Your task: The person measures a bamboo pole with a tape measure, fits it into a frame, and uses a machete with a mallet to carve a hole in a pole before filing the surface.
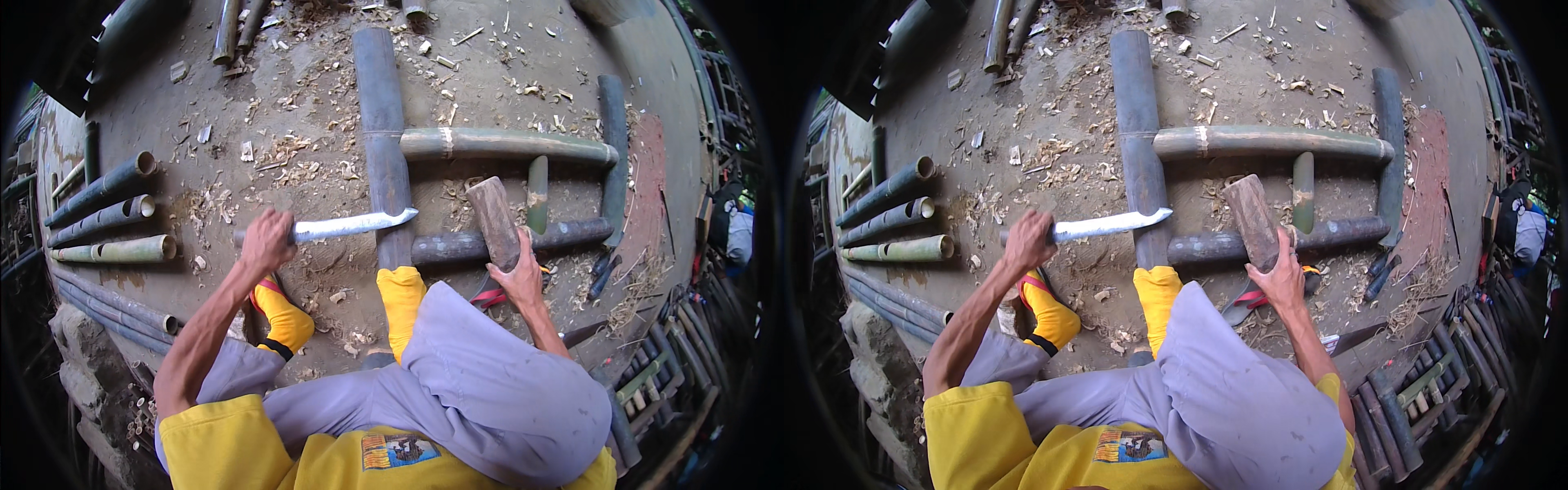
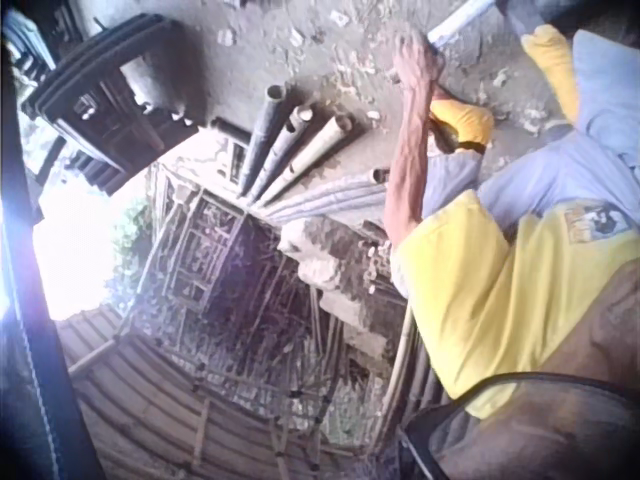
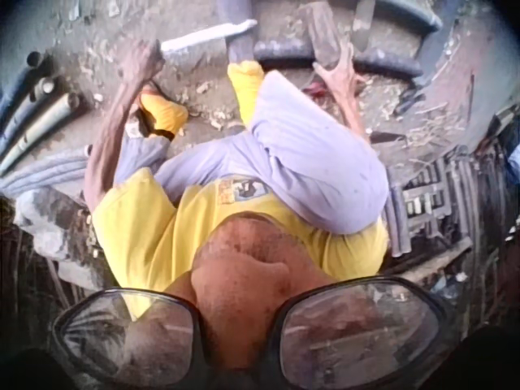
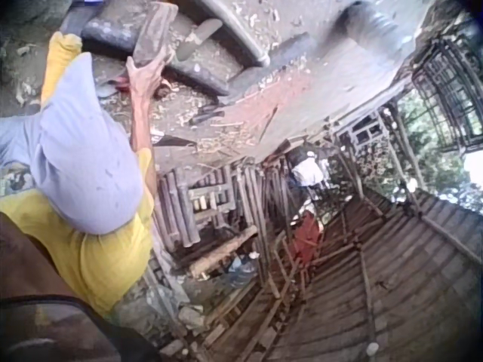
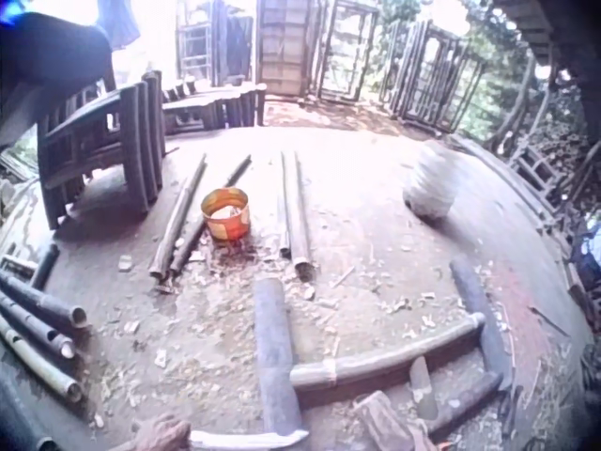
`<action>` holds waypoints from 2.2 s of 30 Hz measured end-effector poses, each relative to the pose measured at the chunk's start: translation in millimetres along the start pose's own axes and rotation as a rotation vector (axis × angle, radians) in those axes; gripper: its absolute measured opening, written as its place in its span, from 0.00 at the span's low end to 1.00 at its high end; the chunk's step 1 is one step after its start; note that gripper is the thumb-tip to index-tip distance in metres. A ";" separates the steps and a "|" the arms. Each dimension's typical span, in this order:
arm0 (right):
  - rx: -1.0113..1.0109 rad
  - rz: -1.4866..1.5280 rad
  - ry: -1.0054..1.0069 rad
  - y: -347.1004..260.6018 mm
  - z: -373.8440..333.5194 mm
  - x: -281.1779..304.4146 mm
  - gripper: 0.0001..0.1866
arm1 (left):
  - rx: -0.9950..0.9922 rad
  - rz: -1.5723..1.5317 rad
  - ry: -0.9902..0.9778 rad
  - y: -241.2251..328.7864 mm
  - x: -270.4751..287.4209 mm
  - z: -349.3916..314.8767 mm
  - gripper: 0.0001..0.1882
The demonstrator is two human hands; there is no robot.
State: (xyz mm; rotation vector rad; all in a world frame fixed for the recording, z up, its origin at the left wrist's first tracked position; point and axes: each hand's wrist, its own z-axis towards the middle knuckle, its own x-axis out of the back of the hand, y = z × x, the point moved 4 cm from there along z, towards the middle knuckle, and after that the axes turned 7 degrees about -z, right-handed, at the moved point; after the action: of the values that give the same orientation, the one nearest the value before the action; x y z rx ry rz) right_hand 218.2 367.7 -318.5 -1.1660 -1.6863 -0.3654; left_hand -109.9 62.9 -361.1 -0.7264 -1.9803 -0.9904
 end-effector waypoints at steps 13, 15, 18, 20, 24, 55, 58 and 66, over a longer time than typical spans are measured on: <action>-0.044 -0.001 -0.020 -0.3 -0.4 -1.1 0.49 | 0.059 -0.545 -0.042 -5.7 86.6 -34.6 0.16; -0.046 -0.022 -0.001 -5.5 -3.2 3.5 0.49 | 0.098 -0.499 0.286 -24.6 123.1 10.2 0.11; -0.007 -0.014 0.039 -4.7 -1.7 0.4 0.50 | 0.256 -0.325 0.528 -65.1 167.6 91.9 0.13; -0.077 -0.020 0.024 -7.5 -3.1 5.0 0.50 | 0.236 -0.279 0.636 -72.2 189.7 165.6 0.15; -0.093 -0.048 0.015 -12.0 0.4 1.7 0.50 | 0.237 -0.297 0.783 -94.9 224.7 272.4 0.19; -0.160 -0.011 0.035 -15.4 -5.2 5.4 0.50 | 0.064 -0.495 0.673 -66.0 156.7 253.8 0.18; -0.125 -0.014 0.043 -16.2 -6.5 4.5 0.50 | 0.089 -0.509 0.650 -66.8 142.7 225.8 0.17; -0.071 0.006 0.060 -11.4 -11.8 2.9 0.48 | 0.186 -0.572 0.568 -44.6 101.3 153.2 0.19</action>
State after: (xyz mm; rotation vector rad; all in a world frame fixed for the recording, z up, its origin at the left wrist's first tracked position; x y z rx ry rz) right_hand 215.3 355.5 -307.7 -1.2001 -1.6284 -0.4548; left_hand -256.8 181.4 -351.9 0.2377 -1.7476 -1.1536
